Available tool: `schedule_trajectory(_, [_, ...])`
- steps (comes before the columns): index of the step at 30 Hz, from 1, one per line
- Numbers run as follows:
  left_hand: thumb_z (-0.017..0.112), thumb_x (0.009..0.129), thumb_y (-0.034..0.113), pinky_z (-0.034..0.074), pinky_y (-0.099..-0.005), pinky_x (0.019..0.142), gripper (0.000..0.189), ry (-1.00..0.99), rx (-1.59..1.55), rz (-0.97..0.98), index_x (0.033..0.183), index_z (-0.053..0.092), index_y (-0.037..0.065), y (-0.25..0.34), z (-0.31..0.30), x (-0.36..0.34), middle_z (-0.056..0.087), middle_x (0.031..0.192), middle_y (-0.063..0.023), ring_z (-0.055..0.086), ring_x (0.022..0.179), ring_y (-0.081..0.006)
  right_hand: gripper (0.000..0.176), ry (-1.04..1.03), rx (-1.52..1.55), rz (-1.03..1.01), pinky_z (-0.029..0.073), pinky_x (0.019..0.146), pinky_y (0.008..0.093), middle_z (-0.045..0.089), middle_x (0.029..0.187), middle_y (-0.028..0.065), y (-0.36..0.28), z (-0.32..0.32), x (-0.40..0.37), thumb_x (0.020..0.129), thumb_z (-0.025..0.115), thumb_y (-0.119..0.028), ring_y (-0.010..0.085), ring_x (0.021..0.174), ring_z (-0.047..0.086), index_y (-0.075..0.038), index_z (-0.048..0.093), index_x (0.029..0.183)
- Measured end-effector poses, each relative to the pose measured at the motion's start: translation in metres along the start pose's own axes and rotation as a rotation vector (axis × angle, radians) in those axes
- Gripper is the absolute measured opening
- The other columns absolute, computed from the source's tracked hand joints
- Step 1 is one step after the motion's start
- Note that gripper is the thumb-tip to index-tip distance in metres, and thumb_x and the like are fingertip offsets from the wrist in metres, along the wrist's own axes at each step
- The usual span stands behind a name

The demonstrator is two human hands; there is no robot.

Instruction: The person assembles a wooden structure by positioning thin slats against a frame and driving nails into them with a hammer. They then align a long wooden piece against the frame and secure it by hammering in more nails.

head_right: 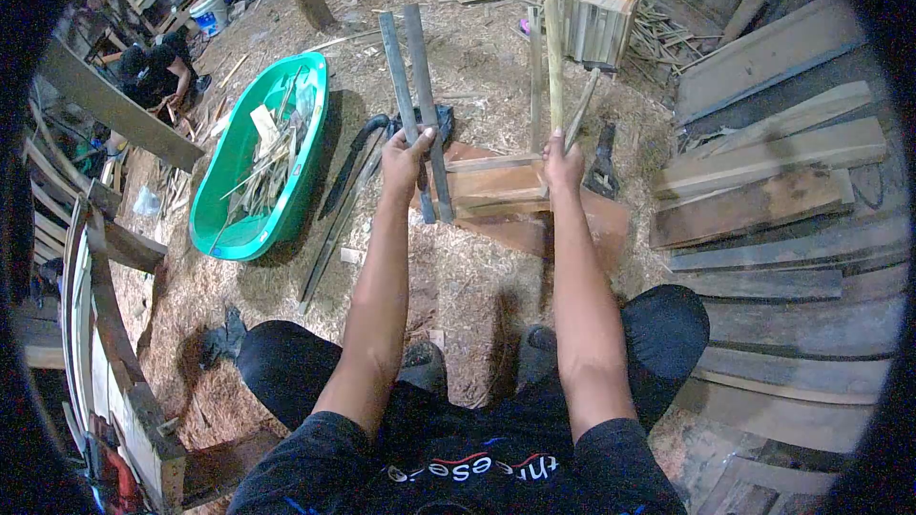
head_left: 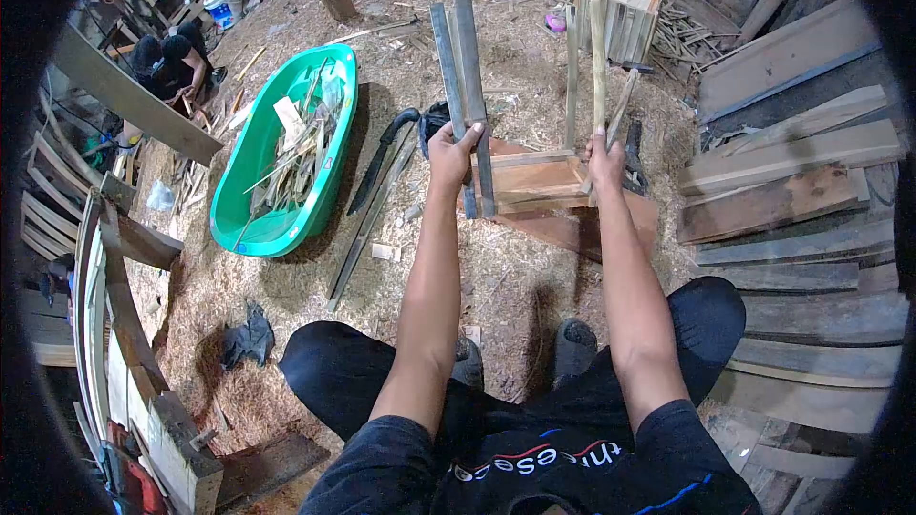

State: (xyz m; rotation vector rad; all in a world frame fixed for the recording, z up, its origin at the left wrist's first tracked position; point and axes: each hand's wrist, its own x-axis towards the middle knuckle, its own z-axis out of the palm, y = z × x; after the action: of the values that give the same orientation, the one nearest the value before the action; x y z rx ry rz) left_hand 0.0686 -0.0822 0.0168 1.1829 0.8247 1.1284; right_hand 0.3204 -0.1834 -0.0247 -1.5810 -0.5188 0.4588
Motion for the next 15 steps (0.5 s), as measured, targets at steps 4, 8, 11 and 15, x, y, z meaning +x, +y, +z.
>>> schedule_trajectory(4, [0.073,0.085,0.018,0.045,-0.0253,0.061,0.02,0.045,0.006,0.027,0.096,0.067,0.002,-0.003,0.003,0.002,0.065,0.079,-0.0013,0.057,0.067,-0.0094,0.04,-0.001,-0.011,0.004,0.045,0.05,0.0262,0.058,0.065,0.0018,-0.011,-0.002,-0.007,0.095,0.057,-0.041,0.0107,0.056,0.056,-0.002,0.056,0.084])
schedule_trajectory(8, [0.074,0.084,0.019,0.046,-0.0265,0.063,0.021,0.063,0.041,0.044,0.094,0.068,0.002,-0.005,0.003,0.005,0.066,0.08,-0.002,0.058,0.068,-0.0102,0.039,-0.021,-0.042,0.001,0.045,0.05,0.0257,0.058,0.064,0.0018,-0.013,-0.003,-0.005,0.095,0.057,-0.04,0.0105,0.055,0.056,-0.002,0.055,0.086])
schedule_trajectory(11, [0.075,0.083,0.02,0.046,-0.0266,0.064,0.021,0.072,0.058,0.031,0.094,0.069,0.003,-0.005,0.002,0.007,0.066,0.081,-0.0021,0.058,0.068,-0.0104,0.039,-0.027,-0.056,0.02,0.046,0.05,0.026,0.058,0.064,0.002,-0.016,-0.003,-0.006,0.096,0.057,-0.039,0.0109,0.055,0.057,-0.002,0.056,0.085])
schedule_trajectory(15, [0.075,0.083,0.019,0.044,-0.0257,0.063,0.021,0.085,0.023,0.014,0.095,0.069,0.003,-0.001,0.005,0.002,0.066,0.08,-0.0013,0.058,0.069,-0.0097,0.039,-0.005,-0.061,0.037,0.047,0.052,0.0268,0.059,0.065,0.0018,-0.01,-0.003,-0.004,0.095,0.057,-0.04,0.0112,0.057,0.058,-0.002,0.057,0.085])
